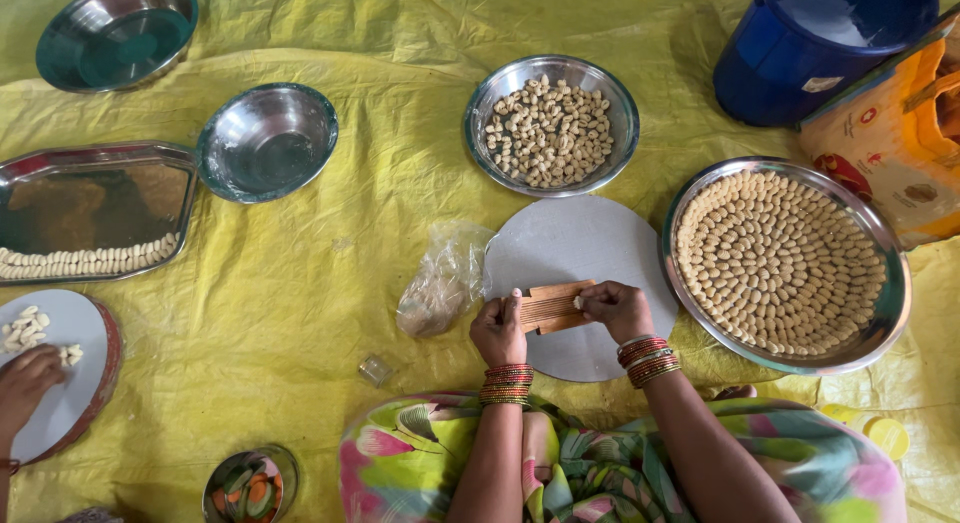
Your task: The person sits on a yellow tarp and uses a wooden ridged tool to press small dough balls, creating ridged shapes. The finished pieces are placed into a large metal tray. A second person is visible to the left, also shaping dough.
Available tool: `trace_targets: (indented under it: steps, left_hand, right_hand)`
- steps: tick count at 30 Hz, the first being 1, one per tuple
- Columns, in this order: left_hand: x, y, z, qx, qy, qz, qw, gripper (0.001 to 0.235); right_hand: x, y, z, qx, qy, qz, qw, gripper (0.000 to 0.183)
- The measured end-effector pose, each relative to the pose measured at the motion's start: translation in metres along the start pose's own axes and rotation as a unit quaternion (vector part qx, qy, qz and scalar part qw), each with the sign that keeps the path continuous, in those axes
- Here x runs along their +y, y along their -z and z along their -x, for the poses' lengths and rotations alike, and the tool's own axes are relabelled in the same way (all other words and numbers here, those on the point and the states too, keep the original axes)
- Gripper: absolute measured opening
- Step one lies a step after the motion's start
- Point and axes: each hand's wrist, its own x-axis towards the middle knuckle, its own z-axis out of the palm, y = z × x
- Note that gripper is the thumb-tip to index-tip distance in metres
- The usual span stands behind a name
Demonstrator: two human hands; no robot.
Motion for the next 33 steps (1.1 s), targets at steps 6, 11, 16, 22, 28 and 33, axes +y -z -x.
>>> trace_targets:
  steps: [6, 11, 16, 22, 28, 33]
  left_hand:
    - [-0.006, 0.000, -0.001, -0.003, -0.006, 0.022, 1.000, 0.046]
    - [-0.008, 0.000, -0.001, -0.005, 0.004, 0.020, 1.000, 0.045]
    - [-0.007, 0.000, -0.001, -0.006, 0.005, 0.015, 1.000, 0.045]
    - [-0.008, 0.001, -0.001, -0.002, 0.000, 0.000, 1.000, 0.046]
    - [-0.011, 0.002, -0.003, -0.007, 0.003, 0.009, 1.000, 0.047]
    - [-0.011, 0.004, -0.005, 0.002, 0.044, -0.004, 0.999, 0.048]
  right_hand:
    - [0.000, 0.005, -0.003, -0.001, -0.022, -0.004, 1.000, 0.012]
    - [-0.003, 0.009, -0.003, 0.007, -0.049, -0.006, 0.999, 0.011]
    - [-0.004, 0.014, -0.003, 0.006, -0.064, 0.003, 0.998, 0.012]
    - [0.000, 0.021, -0.010, 0.000, -0.112, -0.053, 0.992, 0.011]
    - [0.005, 0.024, -0.013, -0.003, -0.116, -0.060, 0.991, 0.011]
    - [0.007, 0.020, -0.014, 0.005, -0.126, -0.034, 0.991, 0.011]
